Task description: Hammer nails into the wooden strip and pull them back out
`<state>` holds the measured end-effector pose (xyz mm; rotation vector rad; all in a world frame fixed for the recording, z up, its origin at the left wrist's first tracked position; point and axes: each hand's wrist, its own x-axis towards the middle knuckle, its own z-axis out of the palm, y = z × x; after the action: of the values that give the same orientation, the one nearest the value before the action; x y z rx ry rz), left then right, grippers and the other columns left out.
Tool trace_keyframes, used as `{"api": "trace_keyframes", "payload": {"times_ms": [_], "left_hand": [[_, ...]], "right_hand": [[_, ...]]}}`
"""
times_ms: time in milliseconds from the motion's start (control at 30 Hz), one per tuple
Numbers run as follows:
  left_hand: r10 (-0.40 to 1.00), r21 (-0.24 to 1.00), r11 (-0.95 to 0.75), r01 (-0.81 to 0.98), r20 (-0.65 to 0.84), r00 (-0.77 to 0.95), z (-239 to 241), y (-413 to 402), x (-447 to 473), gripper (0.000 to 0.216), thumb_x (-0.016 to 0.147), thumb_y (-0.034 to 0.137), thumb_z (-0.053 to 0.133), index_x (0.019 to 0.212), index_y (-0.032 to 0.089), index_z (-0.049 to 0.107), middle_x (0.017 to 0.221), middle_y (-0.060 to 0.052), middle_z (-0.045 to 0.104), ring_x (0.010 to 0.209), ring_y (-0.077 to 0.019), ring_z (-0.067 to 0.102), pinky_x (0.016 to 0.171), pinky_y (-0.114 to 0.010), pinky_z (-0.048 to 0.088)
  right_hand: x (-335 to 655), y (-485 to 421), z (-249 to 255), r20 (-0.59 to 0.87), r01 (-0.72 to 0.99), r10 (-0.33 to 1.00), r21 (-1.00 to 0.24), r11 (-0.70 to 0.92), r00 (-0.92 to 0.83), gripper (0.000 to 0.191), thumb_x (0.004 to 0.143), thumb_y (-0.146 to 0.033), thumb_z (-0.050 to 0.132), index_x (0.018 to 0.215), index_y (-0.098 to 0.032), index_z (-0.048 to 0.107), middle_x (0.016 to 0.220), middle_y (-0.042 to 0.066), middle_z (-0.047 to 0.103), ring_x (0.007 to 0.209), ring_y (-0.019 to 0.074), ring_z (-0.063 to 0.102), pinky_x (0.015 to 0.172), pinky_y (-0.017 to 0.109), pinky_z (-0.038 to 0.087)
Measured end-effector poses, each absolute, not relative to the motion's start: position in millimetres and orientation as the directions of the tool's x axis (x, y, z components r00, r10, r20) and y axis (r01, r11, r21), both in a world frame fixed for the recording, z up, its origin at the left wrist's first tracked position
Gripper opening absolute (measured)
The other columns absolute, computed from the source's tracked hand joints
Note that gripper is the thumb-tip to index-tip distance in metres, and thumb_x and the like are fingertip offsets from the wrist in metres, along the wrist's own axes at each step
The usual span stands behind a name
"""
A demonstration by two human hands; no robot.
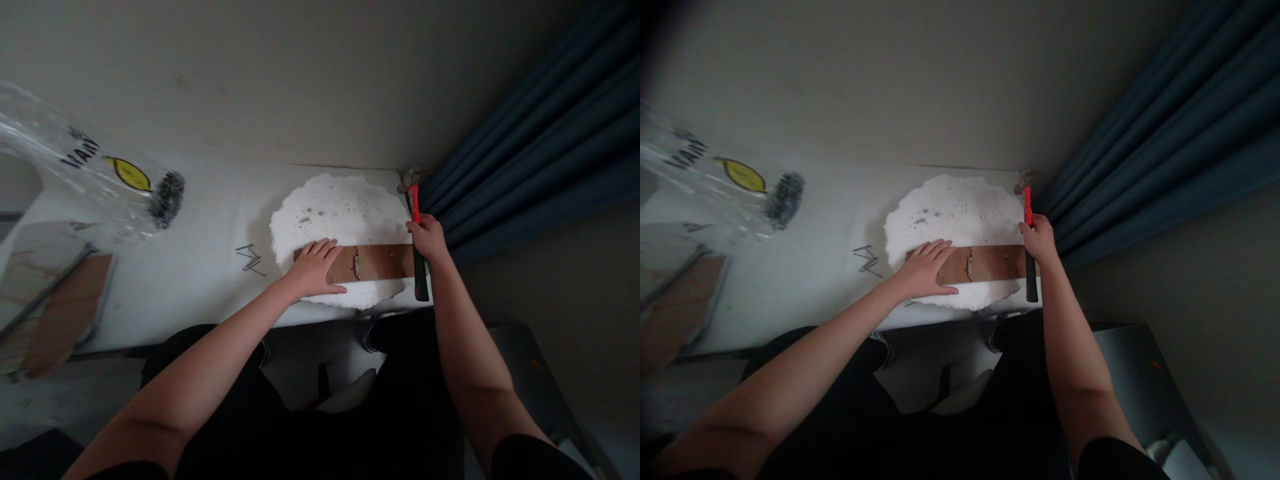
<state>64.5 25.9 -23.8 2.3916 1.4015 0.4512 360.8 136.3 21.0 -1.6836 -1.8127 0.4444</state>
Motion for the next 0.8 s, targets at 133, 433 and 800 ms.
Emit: {"api": "trace_keyframes", "payload": {"times_ms": [133, 433, 800], "left_hand": [[0.891, 0.405, -0.443, 0.8, 0.101, 0.443, -20.1, 28.8, 65.1, 0.091, 0.071, 0.065, 0.067, 0.144, 0.02, 0.039, 0.142, -0.015, 0.051, 0.131, -0.0342, 0.044, 0.11, -0.047, 0.03], [0.9, 0.355, -0.434, 0.828, 0.138, 0.413, -11.7, 34.7, 67.4, 0.088, 0.068, 0.06, 0.069, 0.141, 0.02, 0.04, 0.137, -0.013, 0.054, 0.126, -0.0334, 0.046, 0.106, -0.047, 0.035], [0.902, 0.331, -0.431, 0.839, 0.16, 0.401, -10.4, 47.7, 52.3, 0.073, 0.07, 0.058, 0.069, 0.132, 0.023, 0.051, 0.135, -0.009, 0.055, 0.123, -0.0323, 0.046, 0.102, -0.046, 0.036]], "right_hand": [[356.7, 138.4, 17.5, 0.22, 0.757, 0.976, -0.639, 0.138, 0.007, 0.02, 0.075, -0.034, 0.051, 0.065, -0.019, 0.059, 0.087, 0.009, 0.063, 0.083, 0.0224, 0.058, 0.081, 0.036, 0.045], [356.5, 138.5, 7.2, 0.173, 0.794, 0.984, -0.592, 0.141, -0.046, 0.02, 0.073, -0.035, 0.054, 0.067, -0.018, 0.062, 0.083, 0.008, 0.061, 0.08, 0.022, 0.056, 0.081, 0.038, 0.045], [359.3, 135.8, 5.9, 0.212, 0.805, 0.97, -0.55, 0.222, -0.123, 0.019, 0.076, -0.034, 0.056, 0.07, -0.018, 0.064, 0.096, 0.011, 0.064, 0.09, 0.0251, 0.059, 0.087, 0.039, 0.046]]}}
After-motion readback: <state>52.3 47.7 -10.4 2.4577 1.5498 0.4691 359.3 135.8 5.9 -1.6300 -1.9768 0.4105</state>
